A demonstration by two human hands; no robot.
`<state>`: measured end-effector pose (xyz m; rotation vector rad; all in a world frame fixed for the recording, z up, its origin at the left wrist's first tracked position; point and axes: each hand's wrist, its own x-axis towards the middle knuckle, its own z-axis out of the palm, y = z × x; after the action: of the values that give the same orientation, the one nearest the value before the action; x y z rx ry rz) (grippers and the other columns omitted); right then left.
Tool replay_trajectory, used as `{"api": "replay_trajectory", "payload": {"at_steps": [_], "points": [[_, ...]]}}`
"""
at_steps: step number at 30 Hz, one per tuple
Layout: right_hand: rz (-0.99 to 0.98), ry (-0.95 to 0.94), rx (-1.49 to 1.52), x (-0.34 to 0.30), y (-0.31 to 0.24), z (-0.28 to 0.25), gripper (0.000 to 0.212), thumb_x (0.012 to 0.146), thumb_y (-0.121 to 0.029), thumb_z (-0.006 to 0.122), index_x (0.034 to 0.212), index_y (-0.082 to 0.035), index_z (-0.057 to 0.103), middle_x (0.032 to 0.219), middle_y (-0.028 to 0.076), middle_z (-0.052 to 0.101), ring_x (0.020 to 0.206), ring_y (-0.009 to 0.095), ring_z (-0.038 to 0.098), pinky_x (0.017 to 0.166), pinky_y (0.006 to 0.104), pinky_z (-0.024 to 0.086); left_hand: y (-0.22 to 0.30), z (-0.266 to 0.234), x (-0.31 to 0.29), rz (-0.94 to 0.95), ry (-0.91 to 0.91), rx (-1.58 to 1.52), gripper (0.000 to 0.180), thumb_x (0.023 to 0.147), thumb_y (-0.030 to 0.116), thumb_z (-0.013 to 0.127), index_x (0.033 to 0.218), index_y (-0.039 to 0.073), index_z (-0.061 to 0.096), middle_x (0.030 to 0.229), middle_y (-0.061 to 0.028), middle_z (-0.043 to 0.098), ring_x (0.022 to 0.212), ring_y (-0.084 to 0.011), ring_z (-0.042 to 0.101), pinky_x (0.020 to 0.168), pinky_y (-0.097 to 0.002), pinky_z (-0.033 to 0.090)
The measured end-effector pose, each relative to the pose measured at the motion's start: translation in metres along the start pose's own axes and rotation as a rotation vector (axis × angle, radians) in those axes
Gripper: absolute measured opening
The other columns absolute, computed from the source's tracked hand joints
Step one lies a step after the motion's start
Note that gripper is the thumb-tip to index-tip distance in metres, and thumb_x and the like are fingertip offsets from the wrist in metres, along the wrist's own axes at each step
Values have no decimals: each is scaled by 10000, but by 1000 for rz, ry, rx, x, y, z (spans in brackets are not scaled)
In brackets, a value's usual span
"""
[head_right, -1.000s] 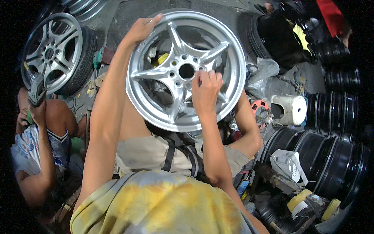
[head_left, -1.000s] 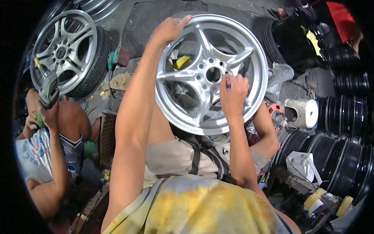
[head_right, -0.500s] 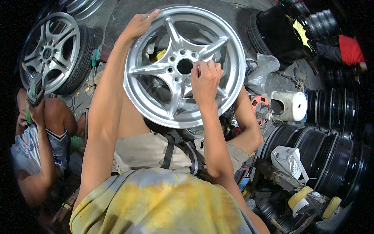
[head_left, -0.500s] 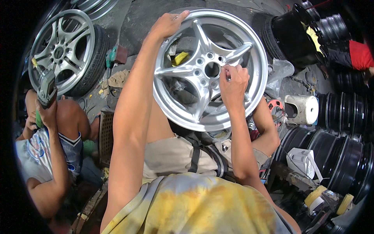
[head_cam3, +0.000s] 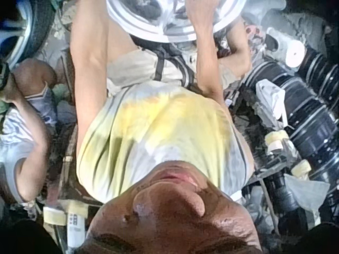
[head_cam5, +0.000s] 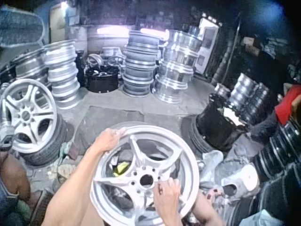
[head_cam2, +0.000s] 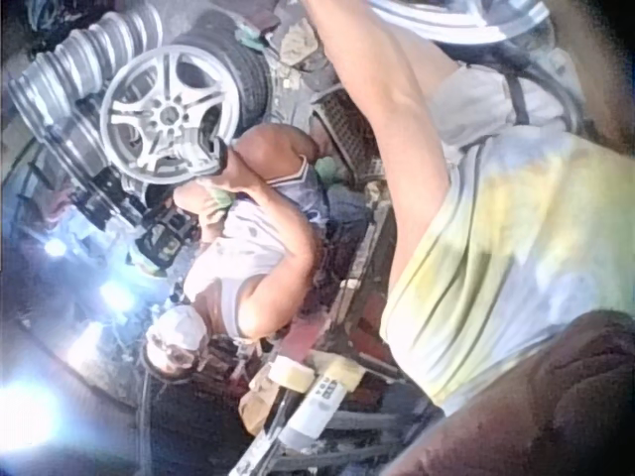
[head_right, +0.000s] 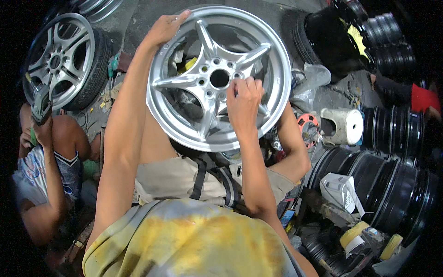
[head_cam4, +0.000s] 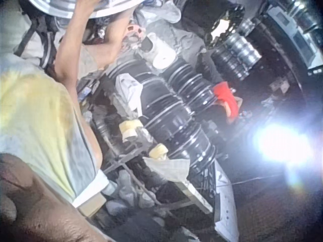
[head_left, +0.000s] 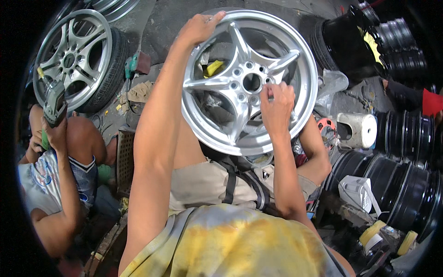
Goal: The person cleans a silver car wheel rim using a yellow cloth and a small black abrasive pad. They wipe the rim's surface and spokes, then use the pad to scrub the bolt holes and edges. The person flips the rim over to clean the back side and continues wiping with the cloth.
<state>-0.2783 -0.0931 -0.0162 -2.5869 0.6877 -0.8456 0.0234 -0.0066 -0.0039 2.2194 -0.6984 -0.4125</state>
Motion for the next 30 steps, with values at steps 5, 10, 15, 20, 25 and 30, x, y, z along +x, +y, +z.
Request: {"api": "replay_trajectory", "payload": {"at_steps": [5, 10, 15, 20, 25, 30], "points": [[-14, 26, -14, 11, -3, 5, 36, 828, -76, 720, 836, -51, 695, 821, 90, 594, 837, 294, 532, 783, 434, 394, -12, 1, 7, 95, 94, 73, 722, 952, 709, 467, 1194, 88, 747, 1112, -258, 720, 1081, -410, 681, 967, -487, 503], [90, 0, 98, -13, -10, -19, 12, 836, -59, 703, 834, -47, 700, 790, 87, 599, 804, 285, 545, 775, 424, 403, 0, 8, -10, 316, 399, 236, 583, 974, 582, 558, 1146, 62, 758, 1019, -241, 722, 1001, -413, 675, 935, -473, 507], [298, 188, 305, -19, 3, -47, 52, 906, -57, 670, 926, -10, 659, 804, 109, 627, 781, 268, 608, 740, 394, 485, 66, 13, -75, 520, 387, 184, 387, 953, 433, 671, 949, 59, 770, 806, -179, 712, 759, -359, 681, 770, -447, 544], [514, 144, 615, -53, 39, -48, 177, 968, -123, 699, 966, 10, 581, 785, 38, 622, 672, 77, 548, 644, 251, 463, 70, 58, -134, 236, -249, 81, 452, 958, 429, 663, 874, 2, 787, 694, -176, 721, 646, -290, 717, 708, -436, 569], [585, 77, 723, -80, 32, -50, 205, 910, -92, 768, 959, -23, 582, 795, -34, 573, 678, 32, 494, 624, 207, 422, 81, 78, -122, 77, -338, 54, 462, 967, 410, 659, 871, -25, 781, 628, -162, 704, 579, -276, 717, 695, -397, 583], [636, 109, 811, -87, 36, -53, 201, 914, -94, 773, 958, -28, 590, 816, -36, 584, 693, 29, 499, 636, 203, 427, 89, 86, -129, -32, -405, -19, 343, 966, 292, 684, 961, -39, 775, 591, -152, 686, 500, -226, 702, 507, -336, 579]]}}
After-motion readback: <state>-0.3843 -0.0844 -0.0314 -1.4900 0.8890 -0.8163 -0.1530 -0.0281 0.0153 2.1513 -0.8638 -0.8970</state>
